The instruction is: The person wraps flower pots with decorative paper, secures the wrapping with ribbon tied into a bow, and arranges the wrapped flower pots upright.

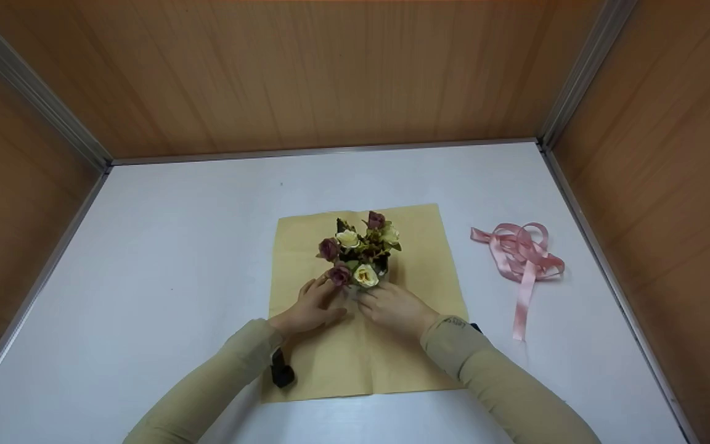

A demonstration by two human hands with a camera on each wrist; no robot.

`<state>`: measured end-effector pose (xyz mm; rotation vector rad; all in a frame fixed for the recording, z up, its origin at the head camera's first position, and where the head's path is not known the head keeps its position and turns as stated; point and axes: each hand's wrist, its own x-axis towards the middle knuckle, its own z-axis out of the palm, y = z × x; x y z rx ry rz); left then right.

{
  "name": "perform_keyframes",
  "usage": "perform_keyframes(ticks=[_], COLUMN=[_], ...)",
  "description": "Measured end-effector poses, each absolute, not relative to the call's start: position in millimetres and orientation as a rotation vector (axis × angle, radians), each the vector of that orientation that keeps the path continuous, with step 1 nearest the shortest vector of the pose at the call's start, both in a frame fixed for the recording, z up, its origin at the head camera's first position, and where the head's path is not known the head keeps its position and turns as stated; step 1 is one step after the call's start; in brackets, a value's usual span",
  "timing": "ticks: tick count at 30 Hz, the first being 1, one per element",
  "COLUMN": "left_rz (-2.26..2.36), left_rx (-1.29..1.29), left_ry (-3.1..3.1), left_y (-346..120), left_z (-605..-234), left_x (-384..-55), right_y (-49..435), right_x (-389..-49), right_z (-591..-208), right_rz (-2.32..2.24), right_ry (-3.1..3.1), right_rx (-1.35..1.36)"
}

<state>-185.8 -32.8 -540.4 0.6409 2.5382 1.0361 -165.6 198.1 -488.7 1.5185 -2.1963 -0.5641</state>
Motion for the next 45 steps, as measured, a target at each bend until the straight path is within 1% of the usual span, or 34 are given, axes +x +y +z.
perform_keyframes(ticks=[3,8,15,18,25,29,34,40,45], left_rz=[1.012,1.008,1.001,0.998,0.998,0.981,1.003,1.06,1.298], left_rx=[0.648,0.662,0.678,0.675,0.669,0.672,0.644,0.546,0.508], left_ry=[2.554,2.571,2.567,2.559,2.552,2.567,2.53,2.487,2.465], left_y=[-32,-32,-31,-32,-34,-33,-31,-24,-12], left_z=[-542,-543,-542,-541,-538,-539,-537,-522,-507], left_x=[-186,-186,-186,-184,-183,-184,-186,-189,-195], right_y=[193,175,150,142,132,131,132,135,140], right_x=[-164,-160,-165,-172,-182,-183,-184,-188,-192], right_z=[-491,-496,-498,-499,-499,-497,-495,-484,-465], right_rz=[-0.661,-0.877,-1.343,-1.449,-1.736,-1.81,-1.78,-1.743,-1.617], right_ry=[-2.181,-2.206,-2.123,-2.063,-1.822,-1.776,-1.794,-1.837,-1.911], right_rx=[1.501,1.348,1.146,1.132,1.195,1.199,1.256,1.342,1.219])
